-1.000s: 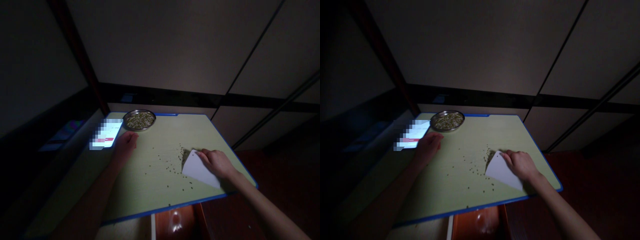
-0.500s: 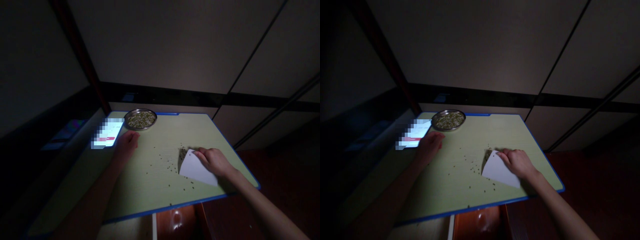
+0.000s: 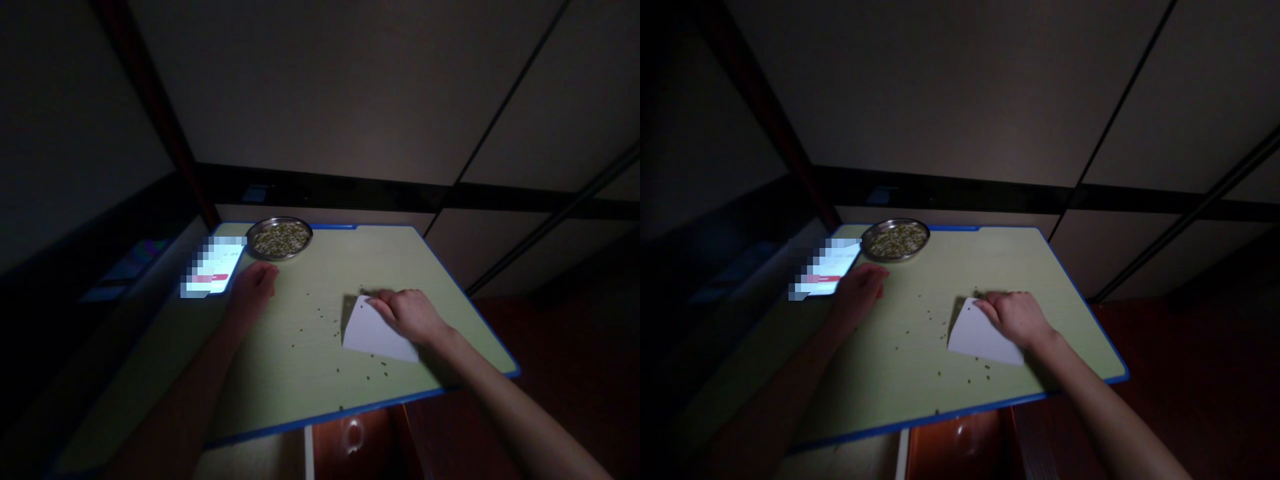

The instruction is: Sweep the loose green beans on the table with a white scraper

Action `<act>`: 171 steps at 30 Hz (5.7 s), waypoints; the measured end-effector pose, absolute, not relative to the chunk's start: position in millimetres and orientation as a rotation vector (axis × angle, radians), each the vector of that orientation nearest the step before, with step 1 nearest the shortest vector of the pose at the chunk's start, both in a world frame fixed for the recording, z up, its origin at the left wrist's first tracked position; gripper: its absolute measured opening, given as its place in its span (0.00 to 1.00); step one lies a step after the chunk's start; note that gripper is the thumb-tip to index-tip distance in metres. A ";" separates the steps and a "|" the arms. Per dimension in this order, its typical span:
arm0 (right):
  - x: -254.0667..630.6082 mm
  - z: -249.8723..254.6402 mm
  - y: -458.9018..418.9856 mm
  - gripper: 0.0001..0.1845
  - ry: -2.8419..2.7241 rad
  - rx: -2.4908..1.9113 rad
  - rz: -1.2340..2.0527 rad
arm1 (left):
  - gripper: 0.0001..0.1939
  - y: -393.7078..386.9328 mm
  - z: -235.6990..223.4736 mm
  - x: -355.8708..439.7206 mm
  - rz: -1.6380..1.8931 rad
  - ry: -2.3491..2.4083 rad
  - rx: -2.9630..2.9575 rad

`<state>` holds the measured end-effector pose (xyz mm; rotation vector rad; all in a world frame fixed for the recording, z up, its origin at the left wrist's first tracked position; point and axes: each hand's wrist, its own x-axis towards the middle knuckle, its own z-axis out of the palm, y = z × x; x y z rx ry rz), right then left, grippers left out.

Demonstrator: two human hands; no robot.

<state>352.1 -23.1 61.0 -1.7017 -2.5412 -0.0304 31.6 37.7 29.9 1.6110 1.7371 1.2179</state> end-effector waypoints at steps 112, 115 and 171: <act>203.6 87.9 43.3 0.27 -2.509 -1.905 -0.245 | 0.12 15.6 24.8 -58.5 1.423 1.934 1.602; 206.6 94.4 44.4 0.28 -2.563 -1.839 -0.253 | 0.12 15.2 27.0 -58.7 1.423 1.937 1.605; 175.3 46.9 3.6 0.26 -2.718 -0.389 -0.267 | 0.11 15.7 29.5 -60.6 1.440 2.051 1.564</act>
